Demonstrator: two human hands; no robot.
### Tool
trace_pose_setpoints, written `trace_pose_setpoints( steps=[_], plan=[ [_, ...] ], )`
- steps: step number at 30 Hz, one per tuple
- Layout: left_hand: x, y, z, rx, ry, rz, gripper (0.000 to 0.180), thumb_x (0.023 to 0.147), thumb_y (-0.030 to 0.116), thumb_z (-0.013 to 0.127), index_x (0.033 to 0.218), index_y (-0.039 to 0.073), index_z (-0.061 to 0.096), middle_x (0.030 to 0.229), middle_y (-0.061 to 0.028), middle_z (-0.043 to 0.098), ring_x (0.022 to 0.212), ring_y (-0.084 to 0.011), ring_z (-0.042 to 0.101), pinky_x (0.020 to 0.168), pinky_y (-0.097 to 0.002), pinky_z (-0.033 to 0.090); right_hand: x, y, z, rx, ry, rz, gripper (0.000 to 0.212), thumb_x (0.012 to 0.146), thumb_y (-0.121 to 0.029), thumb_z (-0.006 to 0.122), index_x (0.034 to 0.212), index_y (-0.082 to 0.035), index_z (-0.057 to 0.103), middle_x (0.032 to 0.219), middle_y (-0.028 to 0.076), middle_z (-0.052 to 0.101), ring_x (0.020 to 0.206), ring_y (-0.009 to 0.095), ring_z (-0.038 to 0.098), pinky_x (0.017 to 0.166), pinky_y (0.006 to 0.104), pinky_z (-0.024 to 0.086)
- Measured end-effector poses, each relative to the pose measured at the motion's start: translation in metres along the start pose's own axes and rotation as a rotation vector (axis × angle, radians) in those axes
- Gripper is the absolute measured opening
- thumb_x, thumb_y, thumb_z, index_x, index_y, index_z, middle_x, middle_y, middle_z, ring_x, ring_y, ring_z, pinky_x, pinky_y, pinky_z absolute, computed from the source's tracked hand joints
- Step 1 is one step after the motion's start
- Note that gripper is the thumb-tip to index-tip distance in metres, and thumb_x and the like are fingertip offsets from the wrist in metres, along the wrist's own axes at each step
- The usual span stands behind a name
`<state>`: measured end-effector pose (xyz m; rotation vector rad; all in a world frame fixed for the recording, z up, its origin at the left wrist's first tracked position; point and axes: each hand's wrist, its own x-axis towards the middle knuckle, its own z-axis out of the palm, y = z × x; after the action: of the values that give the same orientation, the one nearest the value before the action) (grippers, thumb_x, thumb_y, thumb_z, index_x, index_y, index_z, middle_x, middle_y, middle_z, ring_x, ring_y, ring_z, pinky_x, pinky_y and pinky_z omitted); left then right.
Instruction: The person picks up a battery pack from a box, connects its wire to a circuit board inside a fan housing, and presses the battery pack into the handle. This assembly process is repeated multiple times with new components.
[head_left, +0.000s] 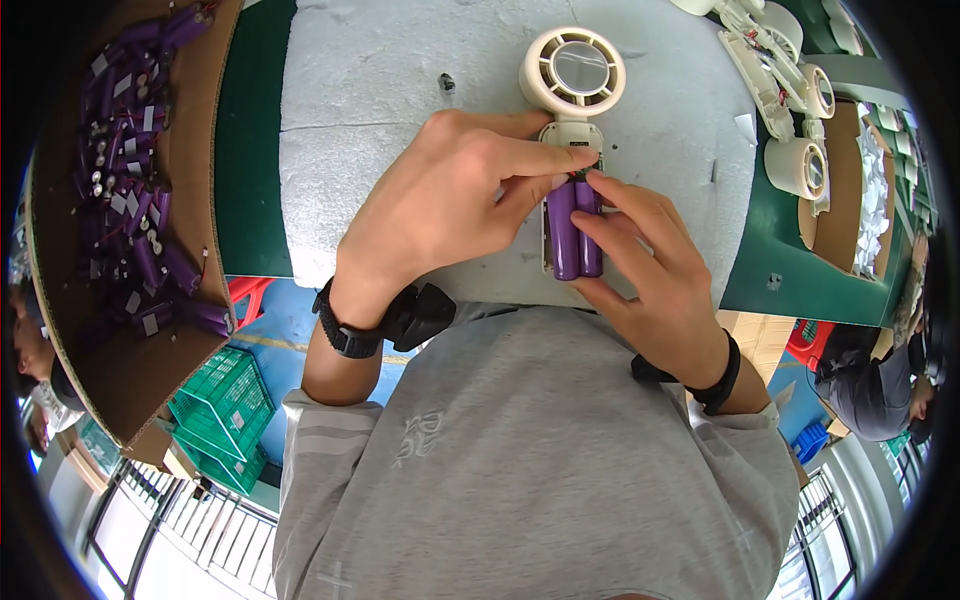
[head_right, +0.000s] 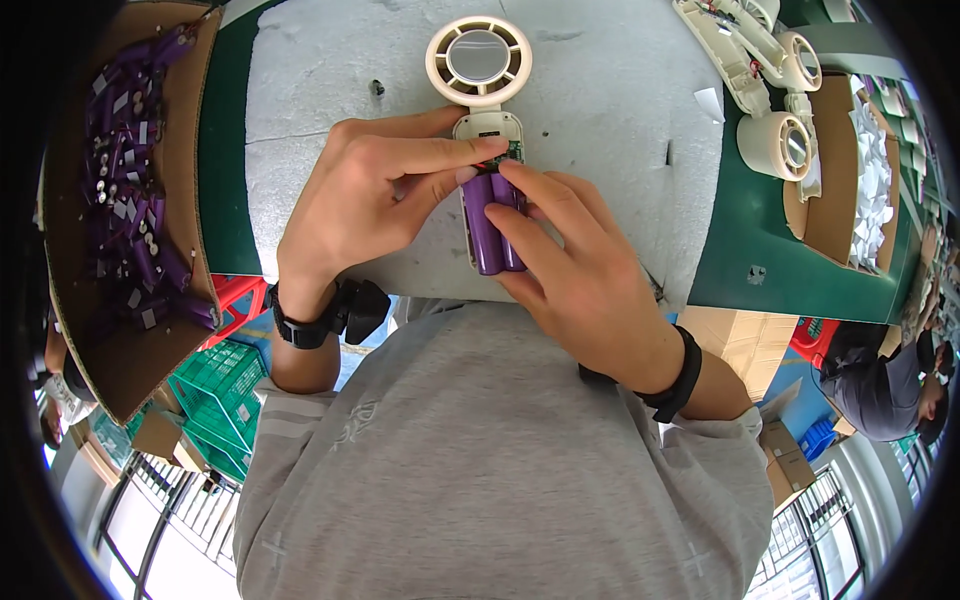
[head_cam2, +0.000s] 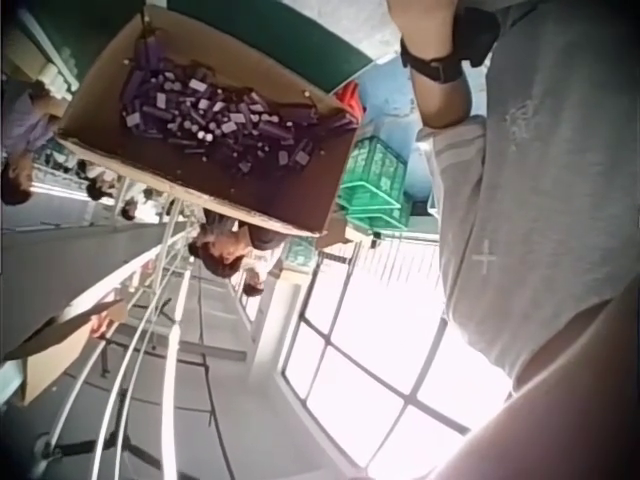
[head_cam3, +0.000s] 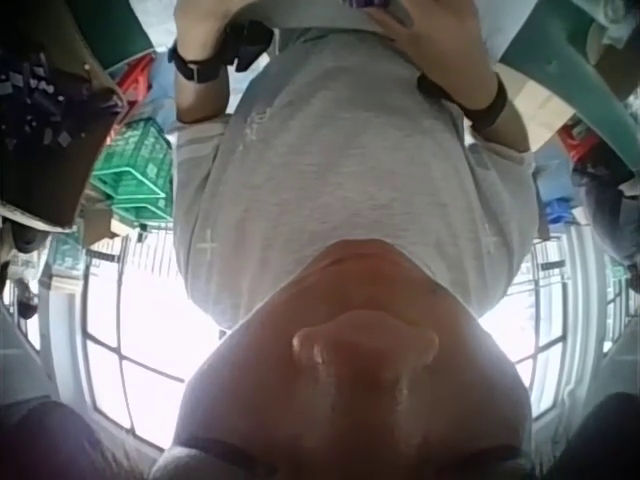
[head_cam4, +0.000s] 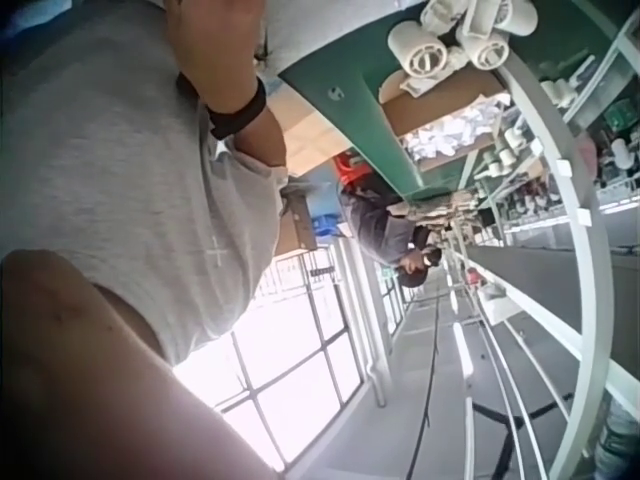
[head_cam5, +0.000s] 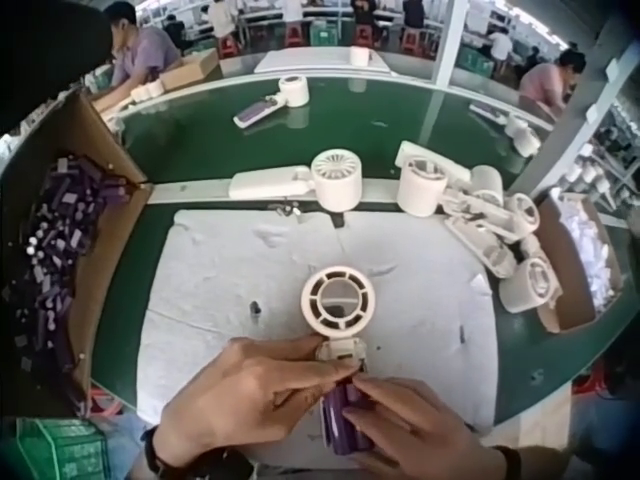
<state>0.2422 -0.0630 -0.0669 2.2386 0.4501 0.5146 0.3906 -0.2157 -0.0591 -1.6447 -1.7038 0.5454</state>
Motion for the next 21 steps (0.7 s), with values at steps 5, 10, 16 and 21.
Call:
trace_pose_setpoints(
  steps=[5, 10, 16, 21],
  plan=[
    [-0.004, 0.002, 0.006, -0.026, 0.024, -0.101, 0.033, 0.074, 0.000, 0.074, 0.105, 0.012, 0.075, 0.103, -0.0187, 0.071, 0.060, -0.0199, 0.066, 0.054, -0.0251, 0.051, -0.003, -0.001, 0.005, -0.124, 0.007, -0.040, 0.044, 0.060, 0.005, 0.081, 0.100, -0.001, 0.062, 0.130, 0.016, 0.052, 0.102, 0.030, 0.061, 0.084, 0.0359, 0.055],
    [-0.005, -0.005, 0.006, -0.130, 0.020, -0.116, 0.040, 0.069, 0.001, 0.079, 0.106, 0.012, 0.075, 0.102, -0.0161, 0.072, 0.063, -0.0154, 0.066, 0.055, -0.0250, 0.049, 0.005, -0.003, 0.006, -0.060, -0.022, 0.055, 0.049, 0.060, 0.005, 0.082, 0.103, -0.002, 0.060, 0.127, 0.016, 0.052, 0.100, 0.030, 0.061, 0.083, 0.0368, 0.055],
    [0.004, 0.000, -0.004, -0.172, -0.064, -0.254, 0.047, 0.063, 0.001, 0.083, 0.108, 0.011, 0.073, 0.105, -0.0131, 0.072, 0.068, -0.0136, 0.066, 0.061, -0.0241, 0.051, 0.027, 0.003, 0.006, 0.115, 0.039, 0.161, 0.048, 0.061, 0.002, 0.082, 0.103, -0.004, 0.060, 0.114, 0.014, 0.055, 0.093, 0.029, 0.061, 0.077, 0.0355, 0.054],
    [0.009, 0.008, -0.008, -0.256, -0.032, -0.238, 0.048, 0.063, 0.004, 0.082, 0.109, 0.015, 0.073, 0.099, -0.0128, 0.070, 0.061, -0.0215, 0.061, 0.060, -0.0307, 0.051, 0.042, 0.009, -0.008, 0.020, 0.100, -0.016, 0.034, 0.067, 0.002, 0.078, 0.096, -0.003, 0.062, 0.101, 0.012, 0.059, 0.084, 0.027, 0.061, 0.072, 0.0342, 0.052]
  ],
)
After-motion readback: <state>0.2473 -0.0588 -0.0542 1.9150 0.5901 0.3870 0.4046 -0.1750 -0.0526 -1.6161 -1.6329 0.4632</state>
